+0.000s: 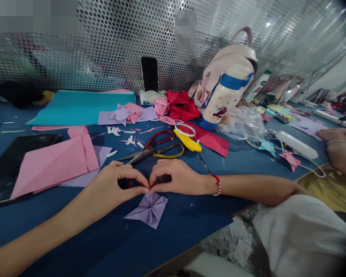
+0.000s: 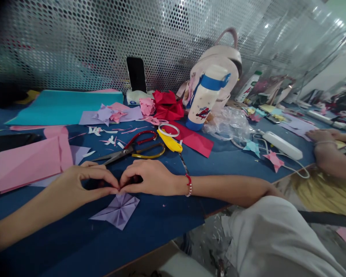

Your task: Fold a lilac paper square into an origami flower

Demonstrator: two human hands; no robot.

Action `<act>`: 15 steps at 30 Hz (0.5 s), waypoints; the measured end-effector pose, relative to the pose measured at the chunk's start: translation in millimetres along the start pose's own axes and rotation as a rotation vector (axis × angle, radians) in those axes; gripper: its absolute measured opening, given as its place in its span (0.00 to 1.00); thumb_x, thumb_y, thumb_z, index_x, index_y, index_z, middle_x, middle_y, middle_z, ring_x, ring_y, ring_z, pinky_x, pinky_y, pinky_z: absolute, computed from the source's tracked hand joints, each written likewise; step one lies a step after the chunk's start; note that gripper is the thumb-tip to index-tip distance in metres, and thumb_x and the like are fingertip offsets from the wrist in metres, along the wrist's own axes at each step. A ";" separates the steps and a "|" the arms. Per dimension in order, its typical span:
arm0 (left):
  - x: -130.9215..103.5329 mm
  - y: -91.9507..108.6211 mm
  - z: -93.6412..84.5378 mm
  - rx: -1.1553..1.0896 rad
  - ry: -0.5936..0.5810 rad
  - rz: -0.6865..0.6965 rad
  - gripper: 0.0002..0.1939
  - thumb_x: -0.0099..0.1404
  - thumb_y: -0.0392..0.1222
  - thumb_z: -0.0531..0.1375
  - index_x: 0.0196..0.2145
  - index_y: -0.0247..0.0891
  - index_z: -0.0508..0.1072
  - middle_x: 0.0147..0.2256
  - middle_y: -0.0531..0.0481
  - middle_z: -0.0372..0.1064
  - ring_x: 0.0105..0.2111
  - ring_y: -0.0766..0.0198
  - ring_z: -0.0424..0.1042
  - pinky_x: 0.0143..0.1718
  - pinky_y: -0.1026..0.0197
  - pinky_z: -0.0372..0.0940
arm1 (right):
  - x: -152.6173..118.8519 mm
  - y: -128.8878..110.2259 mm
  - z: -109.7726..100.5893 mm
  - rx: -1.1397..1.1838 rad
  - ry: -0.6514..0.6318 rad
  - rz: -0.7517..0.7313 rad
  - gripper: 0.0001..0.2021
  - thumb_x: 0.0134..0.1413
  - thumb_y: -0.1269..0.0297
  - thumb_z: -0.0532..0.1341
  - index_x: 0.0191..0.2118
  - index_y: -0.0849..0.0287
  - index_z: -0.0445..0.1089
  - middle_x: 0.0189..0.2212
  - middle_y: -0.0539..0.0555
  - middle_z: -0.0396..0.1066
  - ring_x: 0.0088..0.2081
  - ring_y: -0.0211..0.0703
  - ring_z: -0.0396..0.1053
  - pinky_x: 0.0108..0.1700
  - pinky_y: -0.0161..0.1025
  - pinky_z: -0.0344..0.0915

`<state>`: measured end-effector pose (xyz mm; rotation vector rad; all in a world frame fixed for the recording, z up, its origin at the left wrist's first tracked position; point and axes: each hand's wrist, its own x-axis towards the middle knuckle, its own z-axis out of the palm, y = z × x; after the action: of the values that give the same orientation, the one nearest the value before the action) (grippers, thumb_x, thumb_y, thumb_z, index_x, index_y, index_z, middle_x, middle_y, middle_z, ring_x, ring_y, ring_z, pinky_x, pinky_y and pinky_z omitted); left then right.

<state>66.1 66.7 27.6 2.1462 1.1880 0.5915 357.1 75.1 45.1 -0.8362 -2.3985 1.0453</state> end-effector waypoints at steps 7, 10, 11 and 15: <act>-3.2 6.7 1.9 0.012 0.032 -0.009 0.21 0.73 0.71 0.72 0.34 0.55 0.91 0.31 0.51 0.82 0.39 0.53 0.75 0.42 0.55 0.69 | -0.4 -0.3 1.0 -0.007 0.017 -0.005 0.12 0.80 0.56 0.84 0.45 0.53 0.87 0.38 0.48 0.83 0.43 0.44 0.76 0.49 0.39 0.68; -6.0 12.5 3.2 0.024 0.056 -0.015 0.18 0.74 0.67 0.70 0.34 0.55 0.90 0.30 0.50 0.80 0.40 0.51 0.74 0.43 0.54 0.67 | -0.4 -0.3 2.0 -0.010 0.033 -0.005 0.12 0.80 0.57 0.84 0.45 0.53 0.86 0.39 0.47 0.83 0.43 0.44 0.76 0.48 0.39 0.67; -6.8 15.0 3.0 0.029 0.062 -0.016 0.18 0.74 0.66 0.70 0.34 0.54 0.90 0.30 0.50 0.79 0.41 0.50 0.74 0.43 0.54 0.67 | -0.3 -0.3 2.3 -0.011 0.036 -0.006 0.11 0.79 0.58 0.84 0.45 0.53 0.86 0.39 0.47 0.83 0.43 0.43 0.76 0.48 0.39 0.67; -8.7 24.7 -0.5 0.045 0.063 -0.019 0.18 0.75 0.64 0.70 0.35 0.53 0.89 0.33 0.49 0.82 0.44 0.48 0.74 0.44 0.52 0.67 | 0.6 -1.6 3.3 -0.018 0.039 -0.010 0.13 0.75 0.63 0.87 0.43 0.54 0.84 0.39 0.46 0.82 0.44 0.43 0.76 0.48 0.38 0.66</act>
<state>76.0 49.2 44.3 2.1654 1.2649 0.6337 354.2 73.0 44.3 -0.8423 -2.3808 0.9963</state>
